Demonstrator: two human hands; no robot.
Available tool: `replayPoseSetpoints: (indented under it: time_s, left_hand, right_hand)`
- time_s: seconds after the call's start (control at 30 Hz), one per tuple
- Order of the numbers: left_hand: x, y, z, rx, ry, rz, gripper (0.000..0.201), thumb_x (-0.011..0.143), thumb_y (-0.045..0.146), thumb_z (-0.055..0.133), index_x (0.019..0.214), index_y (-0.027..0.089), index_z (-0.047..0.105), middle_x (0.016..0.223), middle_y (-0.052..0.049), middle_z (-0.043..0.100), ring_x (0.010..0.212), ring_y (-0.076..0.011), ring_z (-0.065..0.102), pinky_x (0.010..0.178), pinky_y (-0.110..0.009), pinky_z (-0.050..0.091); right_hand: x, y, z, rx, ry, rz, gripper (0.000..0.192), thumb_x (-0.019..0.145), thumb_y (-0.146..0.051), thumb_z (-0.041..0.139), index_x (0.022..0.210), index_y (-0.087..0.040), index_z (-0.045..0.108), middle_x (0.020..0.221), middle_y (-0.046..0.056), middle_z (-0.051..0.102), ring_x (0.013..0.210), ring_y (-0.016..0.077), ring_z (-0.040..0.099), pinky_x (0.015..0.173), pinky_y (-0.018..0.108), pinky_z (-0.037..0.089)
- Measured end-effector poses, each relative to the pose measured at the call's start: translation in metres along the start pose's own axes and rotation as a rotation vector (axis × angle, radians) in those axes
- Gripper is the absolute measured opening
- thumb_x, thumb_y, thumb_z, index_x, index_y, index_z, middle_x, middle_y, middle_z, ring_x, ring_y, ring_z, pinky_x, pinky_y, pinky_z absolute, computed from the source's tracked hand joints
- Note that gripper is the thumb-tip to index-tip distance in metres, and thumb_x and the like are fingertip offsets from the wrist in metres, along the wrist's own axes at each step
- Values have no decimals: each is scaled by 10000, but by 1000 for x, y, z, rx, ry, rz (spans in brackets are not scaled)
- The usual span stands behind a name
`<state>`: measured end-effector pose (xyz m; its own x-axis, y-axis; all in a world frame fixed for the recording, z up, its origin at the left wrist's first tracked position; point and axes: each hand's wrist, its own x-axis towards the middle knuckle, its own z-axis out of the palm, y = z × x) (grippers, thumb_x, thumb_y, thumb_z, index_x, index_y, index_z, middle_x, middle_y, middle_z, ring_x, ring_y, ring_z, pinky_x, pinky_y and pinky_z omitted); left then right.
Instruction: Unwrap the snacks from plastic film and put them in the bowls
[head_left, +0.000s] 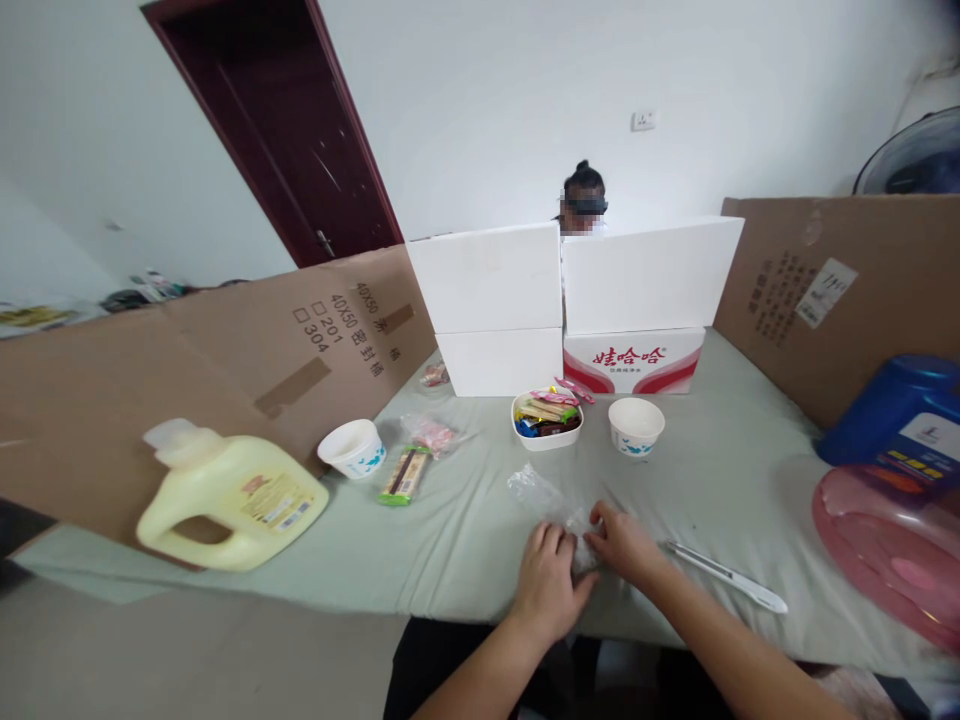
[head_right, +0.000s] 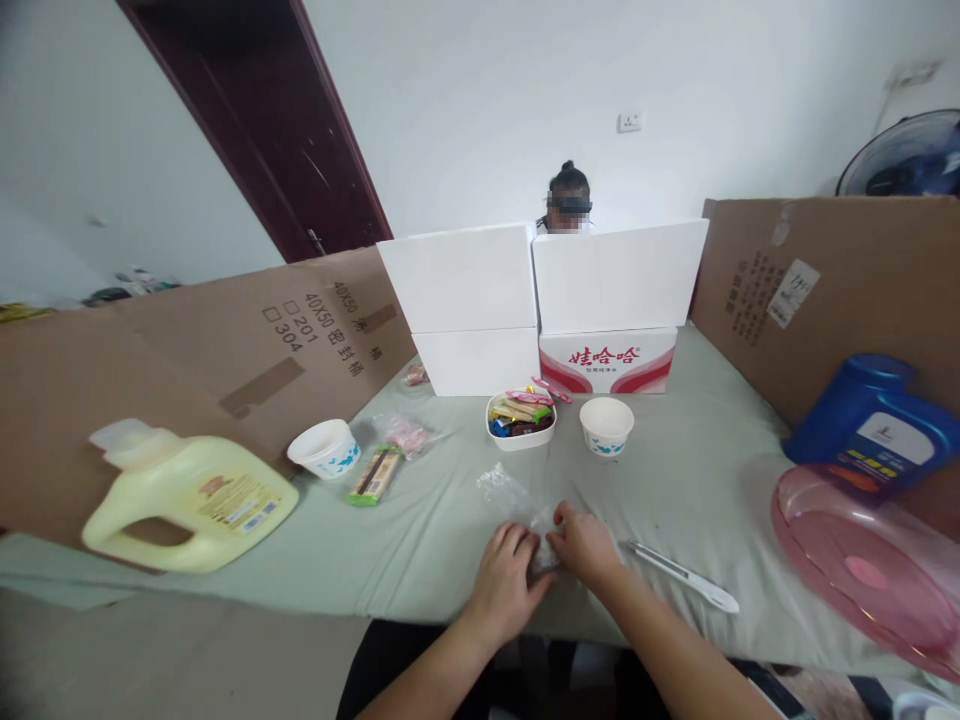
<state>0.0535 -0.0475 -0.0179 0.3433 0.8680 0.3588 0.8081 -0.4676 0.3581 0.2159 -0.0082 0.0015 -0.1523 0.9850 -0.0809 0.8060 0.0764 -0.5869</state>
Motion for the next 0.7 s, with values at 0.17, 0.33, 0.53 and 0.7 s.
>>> replayPoseSetpoints:
  time_s: [0.17,0.33,0.53,0.7]
  left_hand:
    - [-6,-1,-6,-120,-64,77,297,718,65,559,973,197,637,1051,-78,641,1100,-271,531,989,-455,445]
    - [-5,-6,-15,-247,-35,53,258,711,5,493,839,193,616,915,-59,648,917,-210,583,841,-359,506]
    - [0,-12,-19,-265,-50,-10,136,776,100,540,837,196,616,828,-45,649,848,-203,602,781,-330,488]
    - [7,-18,-15,-399,-85,-230,101,784,208,625,875,193,585,767,-2,648,714,-154,604,665,-251,455]
  right_hand:
    - [-18,6,-2,136,-56,54,279,839,-356,586,1048,-173,553,670,3,656,612,156,603,573,245,376]
    - [-39,21,-11,102,98,-373,716,666,-482,740,1261,-171,490,1263,167,553,1092,276,554,905,383,431]
    - [-43,14,-1,48,-31,-343,162,864,-203,478,904,-220,633,908,49,667,920,186,599,809,278,427]
    - [-35,8,10,9,-13,-156,200,920,-243,420,817,-210,588,799,38,687,753,161,627,647,239,369]
